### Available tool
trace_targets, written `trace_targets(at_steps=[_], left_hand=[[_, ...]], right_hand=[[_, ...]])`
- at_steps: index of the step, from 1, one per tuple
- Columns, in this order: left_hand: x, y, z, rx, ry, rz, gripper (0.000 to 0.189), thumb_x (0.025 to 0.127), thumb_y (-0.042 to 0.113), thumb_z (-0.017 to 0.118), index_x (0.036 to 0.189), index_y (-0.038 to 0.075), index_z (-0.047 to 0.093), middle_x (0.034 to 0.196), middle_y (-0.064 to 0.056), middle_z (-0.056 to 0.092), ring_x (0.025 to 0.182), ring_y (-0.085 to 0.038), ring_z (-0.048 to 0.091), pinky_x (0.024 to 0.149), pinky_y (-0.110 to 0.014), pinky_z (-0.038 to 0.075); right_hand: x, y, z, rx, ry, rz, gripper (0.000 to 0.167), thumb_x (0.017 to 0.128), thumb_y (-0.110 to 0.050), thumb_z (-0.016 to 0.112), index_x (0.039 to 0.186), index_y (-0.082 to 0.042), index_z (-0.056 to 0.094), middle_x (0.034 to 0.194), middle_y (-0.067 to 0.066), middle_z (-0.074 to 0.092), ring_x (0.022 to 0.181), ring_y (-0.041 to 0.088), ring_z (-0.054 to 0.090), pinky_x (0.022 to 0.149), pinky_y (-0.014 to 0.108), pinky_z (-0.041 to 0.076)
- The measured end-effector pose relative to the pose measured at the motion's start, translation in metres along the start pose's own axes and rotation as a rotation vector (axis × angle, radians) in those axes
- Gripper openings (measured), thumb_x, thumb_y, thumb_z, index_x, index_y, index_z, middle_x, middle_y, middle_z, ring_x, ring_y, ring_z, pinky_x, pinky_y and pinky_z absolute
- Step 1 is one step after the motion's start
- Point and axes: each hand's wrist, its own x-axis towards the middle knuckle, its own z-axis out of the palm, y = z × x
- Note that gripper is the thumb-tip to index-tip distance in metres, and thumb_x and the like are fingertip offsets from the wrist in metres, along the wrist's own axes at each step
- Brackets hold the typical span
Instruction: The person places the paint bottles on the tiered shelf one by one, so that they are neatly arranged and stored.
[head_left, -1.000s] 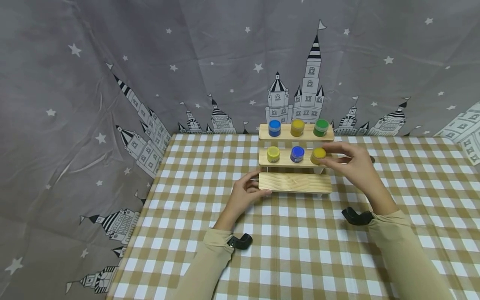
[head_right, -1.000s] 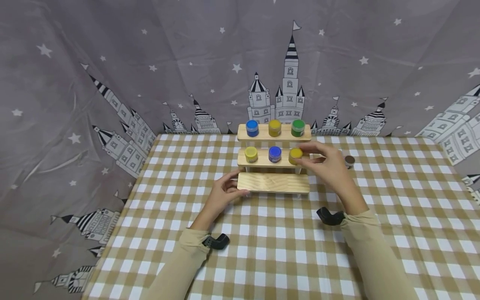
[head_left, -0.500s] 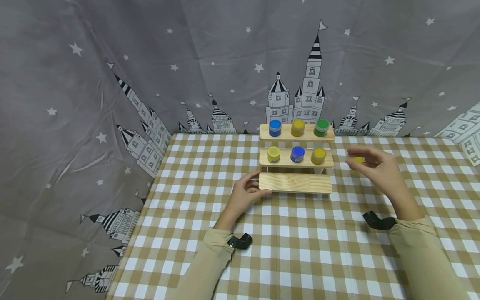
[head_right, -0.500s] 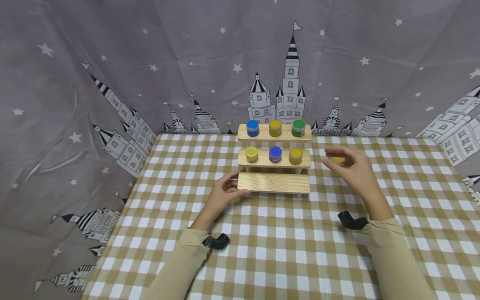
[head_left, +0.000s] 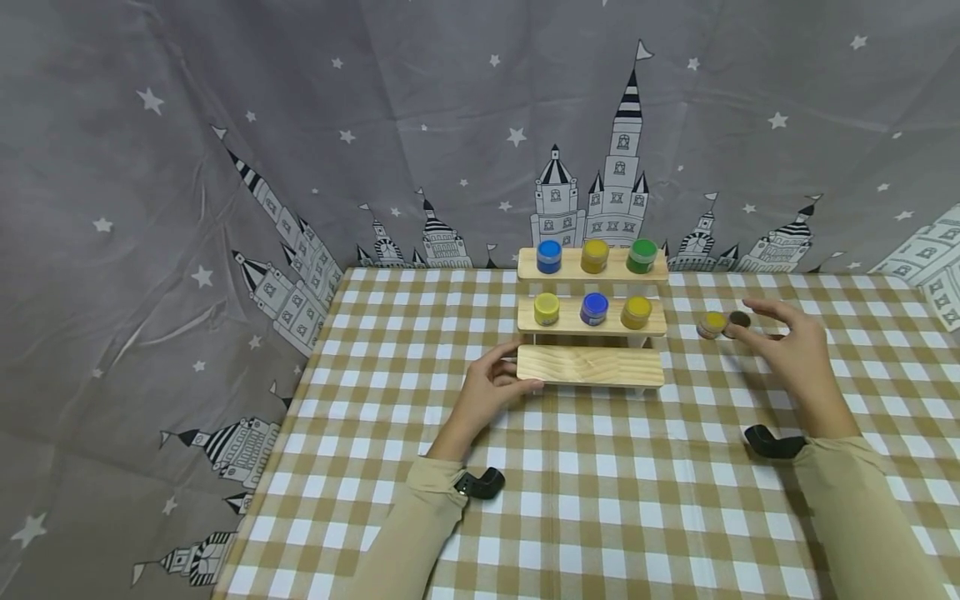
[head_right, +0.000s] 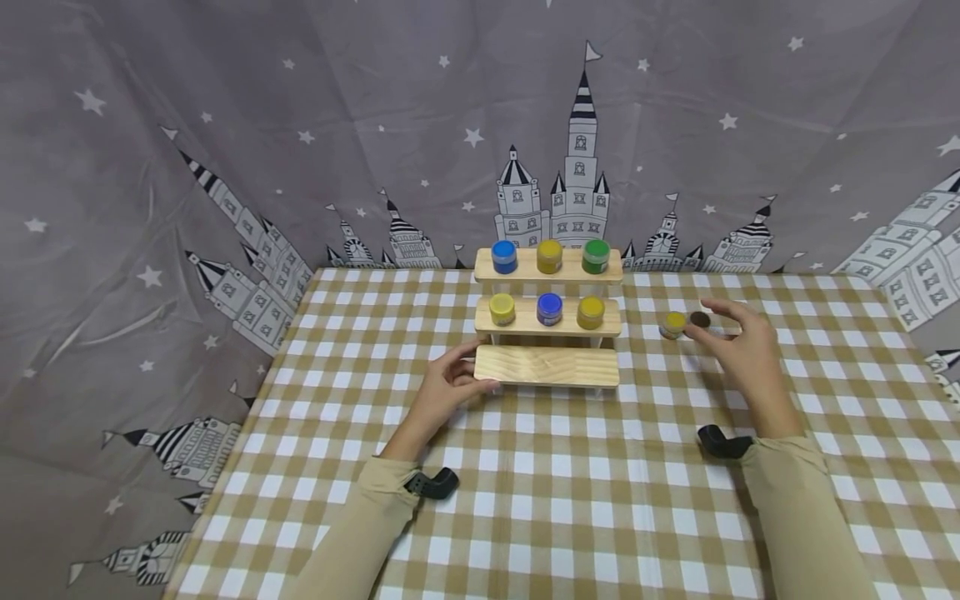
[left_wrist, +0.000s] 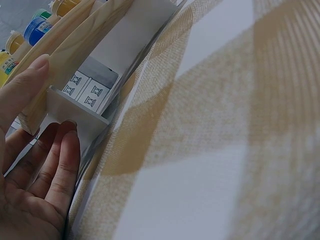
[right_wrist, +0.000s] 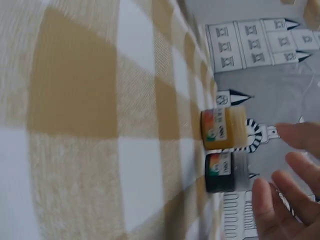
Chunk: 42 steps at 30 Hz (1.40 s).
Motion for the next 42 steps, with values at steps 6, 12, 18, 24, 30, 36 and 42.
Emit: trace_targets(at_steps=[6, 12, 18, 24, 30, 36, 42], left_hand=[[-0.001, -0.001, 0.0, -0.009, -0.001, -0.004, 0.074, 0.079, 0.012, 0.09, 0.146, 0.012, 0.058, 0.125, -0.014, 0.066, 0.092, -0.013, 0.069, 0.083, -0.021, 0.063], [-0.001, -0.001, 0.001, -0.005, -0.002, 0.001, 0.074, 0.079, 0.013, 0.091, 0.146, 0.014, 0.058, 0.125, -0.013, 0.066, 0.092, -0.013, 0.068, 0.082, -0.021, 0.063], [0.0, -0.001, 0.001, 0.0, 0.004, 0.007, 0.074, 0.079, 0.012, 0.091, 0.145, 0.015, 0.058, 0.129, -0.012, 0.064, 0.094, -0.013, 0.067, 0.082, -0.019, 0.062], [-0.001, -0.002, 0.001, -0.002, -0.001, -0.002, 0.074, 0.079, 0.012, 0.091, 0.145, 0.013, 0.058, 0.119, -0.014, 0.068, 0.09, -0.013, 0.069, 0.081, -0.021, 0.063], [-0.001, -0.002, 0.001, -0.001, 0.0, 0.005, 0.074, 0.079, 0.011, 0.091, 0.145, 0.013, 0.058, 0.123, -0.014, 0.067, 0.091, -0.013, 0.068, 0.081, -0.021, 0.063], [-0.001, -0.002, 0.001, 0.009, 0.0, 0.01, 0.074, 0.079, 0.013, 0.091, 0.145, 0.014, 0.058, 0.133, -0.009, 0.064, 0.096, -0.013, 0.068, 0.082, -0.018, 0.062], [0.0, -0.001, 0.0, 0.014, 0.002, 0.018, 0.074, 0.079, 0.014, 0.091, 0.145, 0.014, 0.058, 0.135, -0.009, 0.064, 0.098, -0.014, 0.067, 0.083, -0.018, 0.062]], right_hand=[[0.008, 0.013, 0.002, 0.011, -0.089, 0.036, 0.068, 0.098, -0.039, 0.072, 0.149, 0.002, 0.05, 0.15, 0.034, 0.048, 0.144, 0.05, 0.037, 0.122, 0.068, 0.031], [0.01, 0.02, 0.004, -0.003, -0.088, 0.053, 0.065, 0.099, -0.04, 0.069, 0.148, -0.001, 0.052, 0.146, 0.03, 0.053, 0.14, 0.042, 0.043, 0.121, 0.063, 0.036], [0.014, 0.023, 0.008, -0.012, -0.069, 0.08, 0.061, 0.1, -0.039, 0.068, 0.146, -0.001, 0.055, 0.142, 0.026, 0.055, 0.136, 0.041, 0.046, 0.119, 0.061, 0.039], [0.015, 0.027, 0.011, -0.021, -0.066, 0.083, 0.06, 0.101, -0.038, 0.068, 0.145, 0.001, 0.056, 0.138, 0.024, 0.058, 0.135, 0.045, 0.049, 0.118, 0.062, 0.04], [0.011, 0.027, 0.012, -0.027, -0.045, 0.118, 0.065, 0.097, -0.046, 0.07, 0.143, -0.001, 0.057, 0.137, 0.017, 0.058, 0.133, 0.04, 0.052, 0.115, 0.058, 0.045], [0.003, 0.028, 0.009, 0.015, -0.024, 0.109, 0.063, 0.095, -0.041, 0.075, 0.141, -0.002, 0.06, 0.113, -0.02, 0.06, 0.107, -0.006, 0.055, 0.104, 0.019, 0.053], [-0.007, 0.024, 0.007, 0.101, -0.022, 0.081, 0.061, 0.094, -0.035, 0.078, 0.141, -0.001, 0.06, 0.104, -0.034, 0.056, 0.098, -0.017, 0.052, 0.081, -0.004, 0.046]])
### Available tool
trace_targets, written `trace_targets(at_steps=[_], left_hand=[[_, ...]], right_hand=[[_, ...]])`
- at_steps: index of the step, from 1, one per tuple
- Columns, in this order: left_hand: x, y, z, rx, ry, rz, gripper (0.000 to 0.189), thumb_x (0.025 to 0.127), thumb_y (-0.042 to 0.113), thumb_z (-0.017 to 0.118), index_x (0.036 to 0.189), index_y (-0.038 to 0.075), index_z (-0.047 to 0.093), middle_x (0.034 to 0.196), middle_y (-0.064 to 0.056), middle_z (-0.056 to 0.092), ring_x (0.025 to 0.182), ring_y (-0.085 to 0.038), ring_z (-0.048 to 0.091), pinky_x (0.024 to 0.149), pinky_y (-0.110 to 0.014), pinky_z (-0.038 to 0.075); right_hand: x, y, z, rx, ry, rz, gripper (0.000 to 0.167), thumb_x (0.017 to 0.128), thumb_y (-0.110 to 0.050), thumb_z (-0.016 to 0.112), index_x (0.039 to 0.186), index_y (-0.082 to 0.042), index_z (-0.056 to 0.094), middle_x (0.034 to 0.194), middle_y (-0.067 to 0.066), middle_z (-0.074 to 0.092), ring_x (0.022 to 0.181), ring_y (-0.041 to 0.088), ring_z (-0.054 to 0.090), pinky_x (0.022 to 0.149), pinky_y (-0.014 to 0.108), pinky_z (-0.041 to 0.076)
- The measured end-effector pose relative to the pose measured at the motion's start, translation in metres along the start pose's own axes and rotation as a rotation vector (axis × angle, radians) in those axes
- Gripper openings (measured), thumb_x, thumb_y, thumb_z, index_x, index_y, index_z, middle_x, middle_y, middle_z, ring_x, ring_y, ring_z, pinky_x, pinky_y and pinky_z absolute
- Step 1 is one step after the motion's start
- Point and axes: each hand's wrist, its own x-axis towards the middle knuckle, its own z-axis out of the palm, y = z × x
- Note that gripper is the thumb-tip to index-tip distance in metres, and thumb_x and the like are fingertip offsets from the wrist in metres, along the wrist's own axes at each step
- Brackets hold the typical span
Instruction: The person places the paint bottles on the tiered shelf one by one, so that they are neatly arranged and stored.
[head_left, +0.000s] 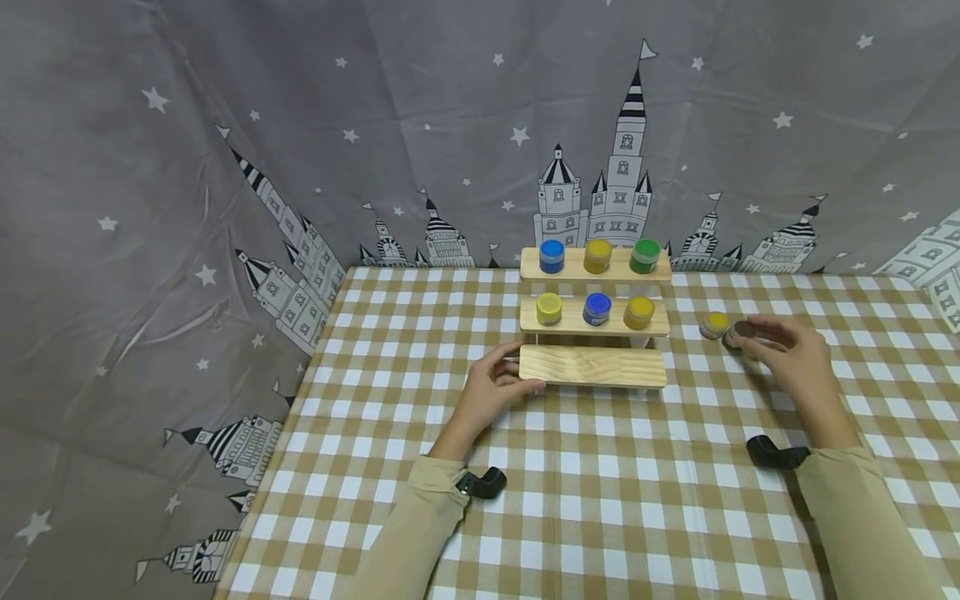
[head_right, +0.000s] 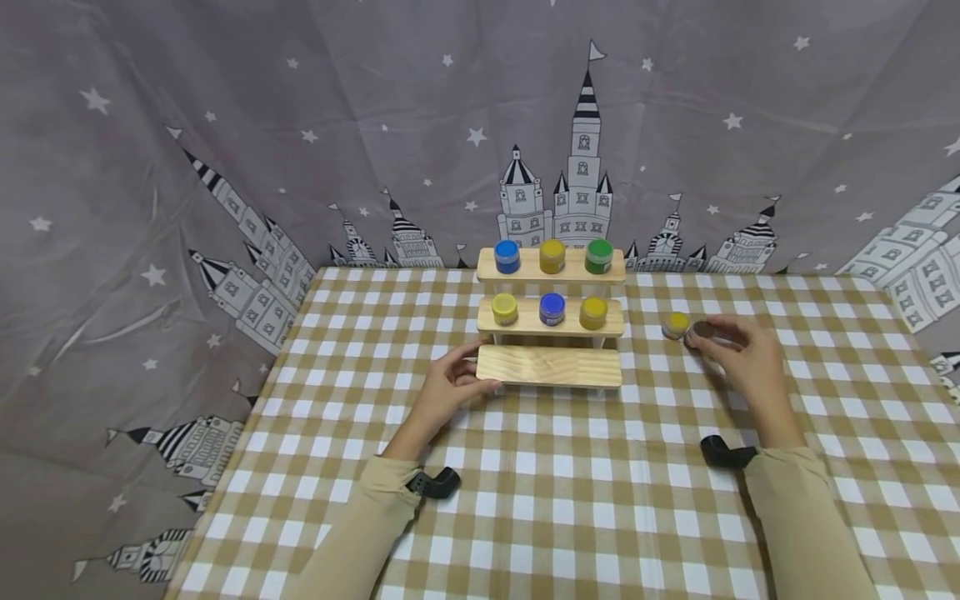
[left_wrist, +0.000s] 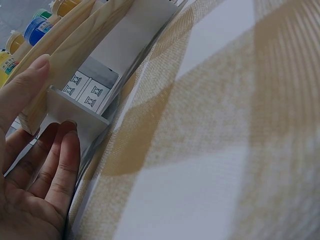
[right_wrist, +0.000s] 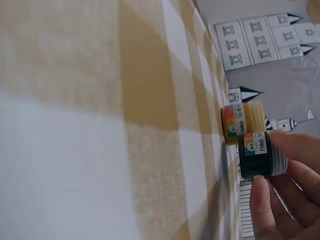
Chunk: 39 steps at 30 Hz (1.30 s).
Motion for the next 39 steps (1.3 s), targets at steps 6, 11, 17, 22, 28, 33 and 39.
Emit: trace_targets(at_steps=[6, 11, 17, 22, 28, 33, 39], left_hand=[[0.0, 0.001, 0.0, 0.001, 0.001, 0.0, 0.074, 0.079, 0.012, 0.091, 0.145, 0.014, 0.058, 0.135, -0.01, 0.064, 0.096, -0.013, 0.068, 0.082, -0.018, 0.062], [0.0, 0.0, 0.0, 0.002, -0.001, -0.001, 0.074, 0.079, 0.013, 0.091, 0.146, 0.014, 0.058, 0.134, -0.009, 0.064, 0.097, -0.013, 0.068, 0.083, -0.019, 0.062], [0.0, -0.001, -0.001, -0.007, 0.0, 0.001, 0.075, 0.078, 0.014, 0.091, 0.145, 0.015, 0.058, 0.135, -0.008, 0.065, 0.099, -0.014, 0.068, 0.084, -0.019, 0.062], [0.001, -0.002, -0.001, -0.015, 0.003, 0.001, 0.074, 0.078, 0.013, 0.091, 0.145, 0.015, 0.059, 0.134, -0.008, 0.065, 0.099, -0.015, 0.068, 0.082, -0.018, 0.062], [0.001, -0.002, 0.0, -0.022, -0.004, -0.008, 0.075, 0.078, 0.013, 0.091, 0.145, 0.016, 0.059, 0.136, -0.008, 0.065, 0.101, -0.017, 0.068, 0.084, -0.018, 0.062], [0.001, -0.002, 0.0, -0.015, -0.002, -0.005, 0.074, 0.079, 0.014, 0.091, 0.145, 0.016, 0.058, 0.135, -0.008, 0.065, 0.1, -0.016, 0.068, 0.084, -0.019, 0.062], [0.0, 0.0, 0.0, -0.012, 0.002, -0.005, 0.074, 0.079, 0.014, 0.091, 0.145, 0.015, 0.058, 0.134, -0.009, 0.065, 0.097, -0.013, 0.068, 0.083, -0.019, 0.062]], right_hand=[[-0.013, -0.008, -0.001, 0.002, -0.004, -0.063, 0.057, 0.093, -0.033, 0.079, 0.137, -0.002, 0.063, 0.107, -0.033, 0.059, 0.101, -0.016, 0.054, 0.081, -0.004, 0.045], [-0.024, -0.018, 0.0, 0.012, 0.013, -0.084, 0.054, 0.091, -0.033, 0.082, 0.132, -0.002, 0.066, 0.106, -0.035, 0.061, 0.102, -0.015, 0.055, 0.081, -0.003, 0.046], [-0.037, -0.037, 0.006, -0.014, 0.013, -0.122, 0.051, 0.088, -0.033, 0.084, 0.128, -0.005, 0.07, 0.101, -0.04, 0.061, 0.101, -0.019, 0.055, 0.078, -0.002, 0.047], [-0.045, -0.049, 0.015, 0.048, -0.009, -0.245, 0.043, 0.088, -0.013, 0.083, 0.126, 0.003, 0.07, 0.105, -0.036, 0.064, 0.099, -0.017, 0.06, 0.078, 0.001, 0.052], [-0.055, -0.062, 0.022, 0.098, -0.094, -0.289, 0.037, 0.09, -0.007, 0.08, 0.125, -0.001, 0.07, 0.113, -0.03, 0.066, 0.103, -0.012, 0.063, 0.081, 0.004, 0.055], [-0.063, -0.077, 0.031, 0.098, -0.15, -0.353, 0.034, 0.09, -0.004, 0.08, 0.123, 0.001, 0.071, 0.112, -0.029, 0.066, 0.101, -0.01, 0.065, 0.081, 0.007, 0.057], [-0.068, -0.094, 0.047, 0.079, -0.201, -0.413, 0.035, 0.089, -0.005, 0.081, 0.123, -0.001, 0.072, 0.116, -0.022, 0.069, 0.1, -0.01, 0.064, 0.08, 0.01, 0.058]])
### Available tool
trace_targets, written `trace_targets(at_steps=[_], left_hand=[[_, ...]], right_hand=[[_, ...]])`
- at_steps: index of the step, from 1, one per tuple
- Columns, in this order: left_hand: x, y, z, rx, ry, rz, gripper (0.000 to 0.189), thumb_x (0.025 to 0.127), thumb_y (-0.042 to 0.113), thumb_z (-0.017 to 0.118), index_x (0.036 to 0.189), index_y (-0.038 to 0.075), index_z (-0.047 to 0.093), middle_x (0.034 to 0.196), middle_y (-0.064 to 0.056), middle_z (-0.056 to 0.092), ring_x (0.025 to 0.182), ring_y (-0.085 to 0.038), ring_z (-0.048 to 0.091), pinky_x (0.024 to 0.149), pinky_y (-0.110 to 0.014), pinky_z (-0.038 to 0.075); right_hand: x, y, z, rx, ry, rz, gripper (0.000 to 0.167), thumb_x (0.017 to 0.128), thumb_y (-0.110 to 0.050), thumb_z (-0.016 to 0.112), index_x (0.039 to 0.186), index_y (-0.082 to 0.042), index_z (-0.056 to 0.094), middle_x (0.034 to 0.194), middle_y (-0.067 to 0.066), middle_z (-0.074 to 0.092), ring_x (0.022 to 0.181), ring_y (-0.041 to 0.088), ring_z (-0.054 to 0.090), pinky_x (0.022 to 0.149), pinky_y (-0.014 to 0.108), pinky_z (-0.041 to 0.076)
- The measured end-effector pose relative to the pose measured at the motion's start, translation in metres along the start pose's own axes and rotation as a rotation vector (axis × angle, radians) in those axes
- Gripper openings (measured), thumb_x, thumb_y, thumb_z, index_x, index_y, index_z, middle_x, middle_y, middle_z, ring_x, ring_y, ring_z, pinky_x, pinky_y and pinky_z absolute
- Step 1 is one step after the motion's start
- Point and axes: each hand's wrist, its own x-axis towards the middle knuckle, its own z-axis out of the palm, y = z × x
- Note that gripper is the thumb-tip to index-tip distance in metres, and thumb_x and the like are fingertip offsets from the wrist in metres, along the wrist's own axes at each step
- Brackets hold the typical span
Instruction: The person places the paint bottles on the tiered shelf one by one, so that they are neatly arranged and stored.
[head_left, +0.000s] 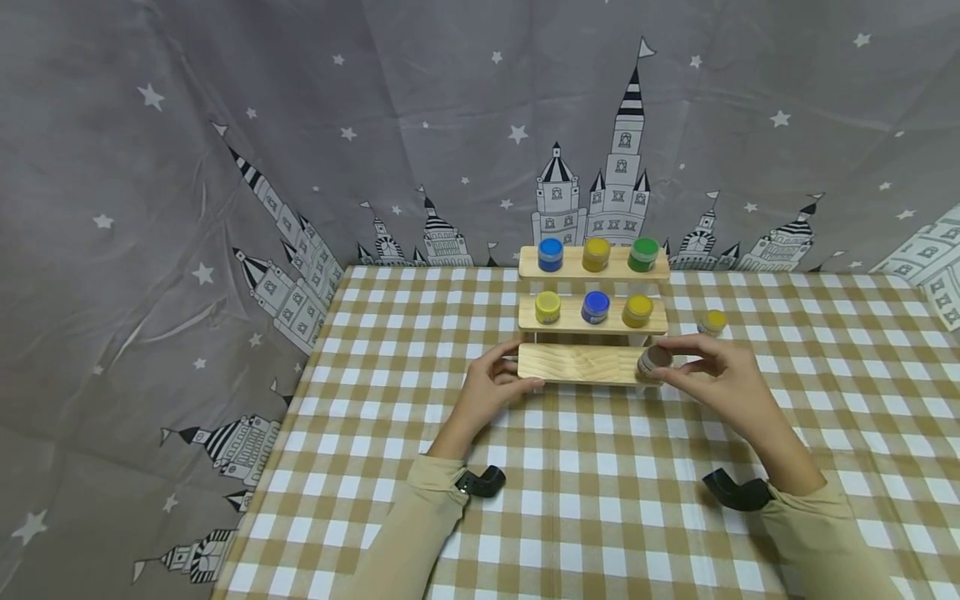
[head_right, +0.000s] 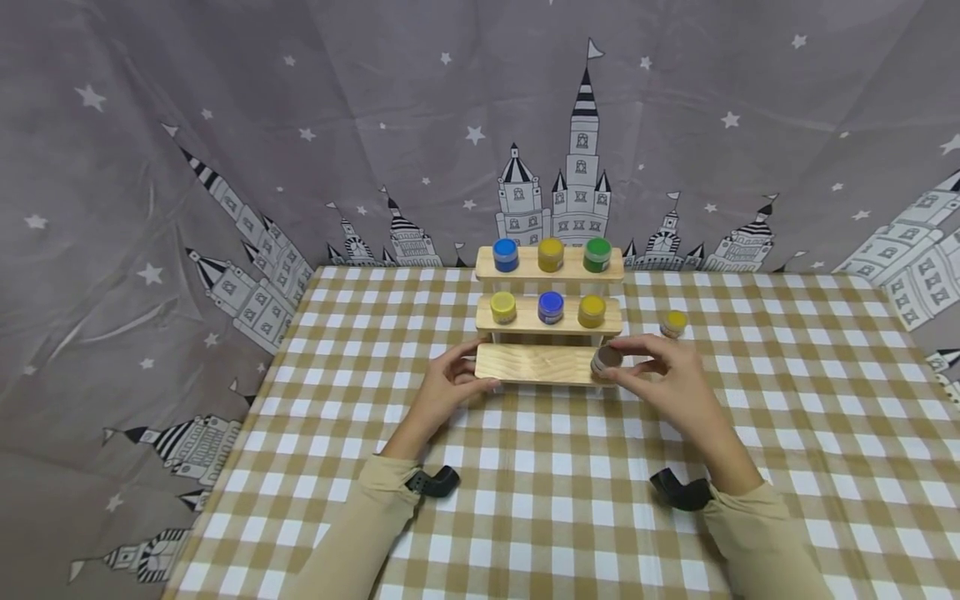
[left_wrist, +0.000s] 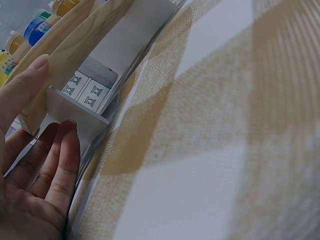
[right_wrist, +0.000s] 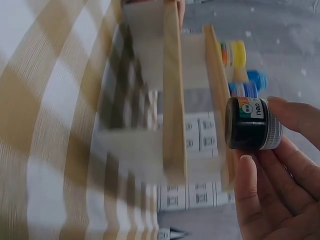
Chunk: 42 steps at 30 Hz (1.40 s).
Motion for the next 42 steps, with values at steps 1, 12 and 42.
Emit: trace_targets(at_steps=[1, 12, 42], left_hand=[[0.0, 0.0, 0.0, -0.001, 0.0, -0.001, 0.074, 0.079, 0.014, 0.091, 0.145, 0.015, 0.058, 0.134, -0.009, 0.065, 0.097, -0.013, 0.068, 0.083, -0.019, 0.062], [0.001, -0.002, 0.0, -0.001, -0.001, 0.004, 0.073, 0.079, 0.012, 0.091, 0.144, 0.014, 0.059, 0.134, -0.009, 0.064, 0.098, -0.014, 0.068, 0.083, -0.019, 0.062], [0.001, -0.001, -0.001, -0.008, -0.026, 0.019, 0.072, 0.082, 0.011, 0.088, 0.146, 0.01, 0.056, 0.124, -0.015, 0.069, 0.093, -0.014, 0.071, 0.082, -0.021, 0.063]], right_hand=[[0.001, -0.002, 0.003, 0.001, -0.008, -0.006, 0.035, 0.089, -0.005, 0.081, 0.123, -0.002, 0.072, 0.118, -0.016, 0.071, 0.101, -0.01, 0.063, 0.08, 0.01, 0.058], [0.016, -0.019, 0.04, 0.04, -0.077, -0.025, 0.034, 0.088, -0.006, 0.082, 0.12, -0.005, 0.074, 0.123, 0.015, 0.073, 0.089, 0.003, 0.069, 0.079, 0.013, 0.06], [0.054, -0.039, 0.107, 0.101, -0.199, 0.068, 0.035, 0.089, -0.013, 0.082, 0.123, -0.01, 0.074, 0.125, 0.011, 0.074, 0.086, 0.018, 0.071, 0.075, 0.023, 0.062]])
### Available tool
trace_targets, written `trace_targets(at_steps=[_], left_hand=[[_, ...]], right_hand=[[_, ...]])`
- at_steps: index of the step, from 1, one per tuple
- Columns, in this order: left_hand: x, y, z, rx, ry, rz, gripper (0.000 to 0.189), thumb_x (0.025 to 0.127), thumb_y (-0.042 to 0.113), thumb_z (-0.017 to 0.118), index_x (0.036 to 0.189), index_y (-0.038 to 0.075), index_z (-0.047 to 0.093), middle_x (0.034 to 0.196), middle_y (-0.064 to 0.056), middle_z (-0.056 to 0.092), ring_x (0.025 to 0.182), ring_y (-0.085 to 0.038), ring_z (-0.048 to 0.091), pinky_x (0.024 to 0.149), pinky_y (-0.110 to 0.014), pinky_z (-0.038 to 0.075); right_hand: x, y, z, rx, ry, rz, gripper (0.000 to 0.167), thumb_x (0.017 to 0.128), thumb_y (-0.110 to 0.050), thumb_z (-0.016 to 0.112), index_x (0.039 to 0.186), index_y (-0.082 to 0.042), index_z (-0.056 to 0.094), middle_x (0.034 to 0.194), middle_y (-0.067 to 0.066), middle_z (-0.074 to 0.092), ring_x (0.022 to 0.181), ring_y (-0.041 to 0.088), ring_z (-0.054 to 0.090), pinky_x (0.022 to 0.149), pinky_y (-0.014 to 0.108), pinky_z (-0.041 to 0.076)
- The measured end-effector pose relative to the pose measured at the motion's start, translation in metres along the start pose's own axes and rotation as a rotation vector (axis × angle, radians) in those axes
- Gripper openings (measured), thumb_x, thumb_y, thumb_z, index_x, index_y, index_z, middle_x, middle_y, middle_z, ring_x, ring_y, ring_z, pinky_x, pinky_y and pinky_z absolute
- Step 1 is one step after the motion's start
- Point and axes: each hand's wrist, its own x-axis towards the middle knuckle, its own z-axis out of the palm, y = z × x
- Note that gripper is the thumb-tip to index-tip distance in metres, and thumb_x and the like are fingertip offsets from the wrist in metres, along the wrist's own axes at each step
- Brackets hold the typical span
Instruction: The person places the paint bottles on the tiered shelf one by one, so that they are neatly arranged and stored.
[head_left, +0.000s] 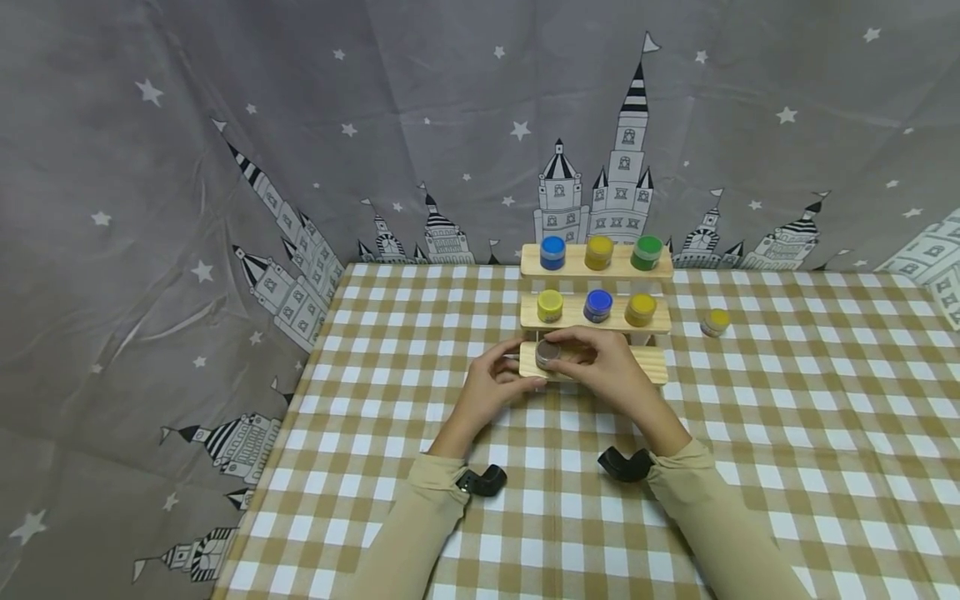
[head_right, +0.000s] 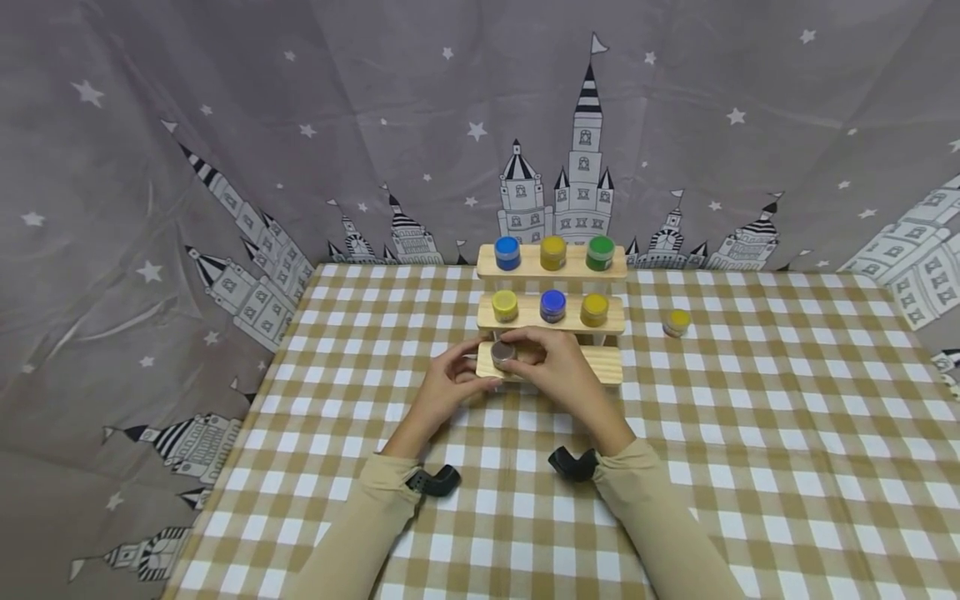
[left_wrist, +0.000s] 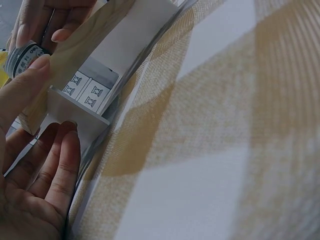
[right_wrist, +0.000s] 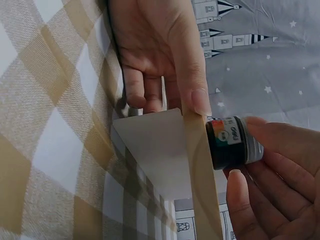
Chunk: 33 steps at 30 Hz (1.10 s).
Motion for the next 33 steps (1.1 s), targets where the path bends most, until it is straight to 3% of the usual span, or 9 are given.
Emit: trace_targets(at_steps=[14, 19, 22, 30, 33], left_hand=[[0.002, -0.001, -0.001, 0.007, 0.013, -0.008, 0.073, 0.081, 0.008, 0.088, 0.147, 0.01, 0.056, 0.118, -0.017, 0.071, 0.09, -0.011, 0.07, 0.081, -0.02, 0.063], [0.002, -0.001, 0.0, -0.005, 0.01, -0.008, 0.073, 0.082, 0.008, 0.088, 0.147, 0.009, 0.056, 0.122, -0.018, 0.069, 0.09, -0.01, 0.07, 0.081, -0.02, 0.063], [0.001, -0.002, 0.0, -0.007, 0.008, -0.003, 0.073, 0.082, 0.009, 0.088, 0.147, 0.009, 0.056, 0.126, -0.016, 0.068, 0.092, -0.01, 0.069, 0.082, -0.02, 0.063], [0.002, -0.002, 0.001, 0.01, 0.016, 0.0, 0.077, 0.079, 0.01, 0.09, 0.147, 0.011, 0.056, 0.136, -0.011, 0.063, 0.097, -0.012, 0.068, 0.085, -0.019, 0.062], [0.002, -0.002, 0.001, 0.01, 0.016, 0.0, 0.077, 0.078, 0.01, 0.09, 0.147, 0.011, 0.056, 0.138, -0.011, 0.063, 0.099, -0.013, 0.068, 0.086, -0.019, 0.062]], right_hand=[[-0.003, -0.003, -0.006, -0.02, -0.006, -0.017, 0.037, 0.09, -0.012, 0.081, 0.125, -0.008, 0.072, 0.126, 0.012, 0.074, 0.101, 0.026, 0.075, 0.088, 0.031, 0.065], [-0.008, -0.008, -0.015, -0.034, -0.011, -0.023, 0.037, 0.091, -0.012, 0.08, 0.126, -0.005, 0.071, 0.127, 0.013, 0.073, 0.104, 0.028, 0.075, 0.093, 0.037, 0.064], [-0.015, -0.011, -0.022, -0.026, 0.003, -0.034, 0.035, 0.092, -0.013, 0.08, 0.125, -0.005, 0.072, 0.128, 0.012, 0.072, 0.102, 0.026, 0.075, 0.092, 0.035, 0.065], [-0.033, -0.001, -0.055, -0.023, 0.169, -0.194, 0.024, 0.091, -0.004, 0.078, 0.115, -0.007, 0.075, 0.113, 0.011, 0.077, 0.099, 0.004, 0.07, 0.083, 0.015, 0.06], [-0.036, 0.01, -0.07, -0.048, 0.244, -0.207, 0.024, 0.091, -0.001, 0.077, 0.114, -0.006, 0.075, 0.111, 0.014, 0.077, 0.096, -0.003, 0.068, 0.081, 0.011, 0.057]])
